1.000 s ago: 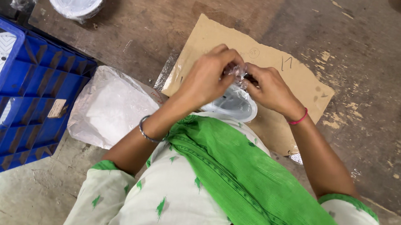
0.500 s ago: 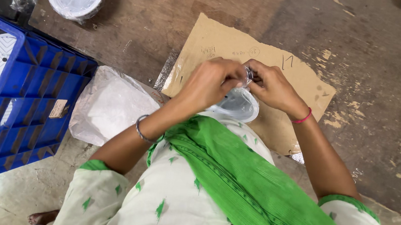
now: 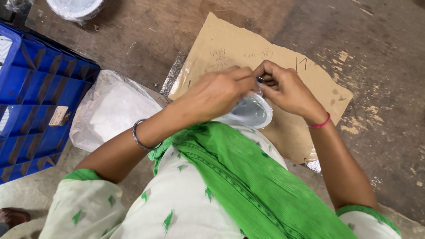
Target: The person takes white circular light fixtures from a blue crate, places them on a cardboard sheet, and wraps each one individually in clear plastic film. The wrapped items are set aside on the table. The process repeats for several fixtures.
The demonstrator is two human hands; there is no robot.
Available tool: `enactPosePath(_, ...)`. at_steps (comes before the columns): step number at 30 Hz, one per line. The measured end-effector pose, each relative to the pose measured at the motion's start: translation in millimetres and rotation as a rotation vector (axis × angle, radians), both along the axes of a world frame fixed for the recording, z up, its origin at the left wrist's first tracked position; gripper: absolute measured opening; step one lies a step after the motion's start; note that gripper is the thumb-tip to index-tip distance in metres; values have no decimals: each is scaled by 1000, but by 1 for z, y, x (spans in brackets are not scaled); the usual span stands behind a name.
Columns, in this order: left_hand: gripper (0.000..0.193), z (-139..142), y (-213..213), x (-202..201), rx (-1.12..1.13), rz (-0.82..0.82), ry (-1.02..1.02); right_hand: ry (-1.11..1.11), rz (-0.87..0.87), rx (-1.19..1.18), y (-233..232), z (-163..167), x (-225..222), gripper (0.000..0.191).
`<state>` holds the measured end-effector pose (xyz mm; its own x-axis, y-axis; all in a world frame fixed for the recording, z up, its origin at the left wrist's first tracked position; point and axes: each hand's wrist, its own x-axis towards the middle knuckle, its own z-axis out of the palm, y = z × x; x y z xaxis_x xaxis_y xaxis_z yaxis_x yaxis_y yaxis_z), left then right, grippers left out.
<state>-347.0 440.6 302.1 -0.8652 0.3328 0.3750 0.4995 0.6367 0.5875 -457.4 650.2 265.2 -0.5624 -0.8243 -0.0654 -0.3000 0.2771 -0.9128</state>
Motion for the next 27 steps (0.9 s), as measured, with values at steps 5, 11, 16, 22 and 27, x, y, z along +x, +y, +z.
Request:
enactPosePath(5,33,-2,12,12,-133,82,16,54,78,102,-4,13,-5,19)
enactPosePath(11,29,-7,15,11,-176,165,51,15,241,8,0,27,-14,31)
enactPosePath(16,34,-10,14,10,-79,182,52,-92,149,53,5,24,-8,24)
enactPosePath(22,33,-13,4,0,253,210,-218,56,27,124,4,22,0,20)
enactPosePath(27,25,-18,2,2,237,226,-137,127,-16,116,-1,21,5,19)
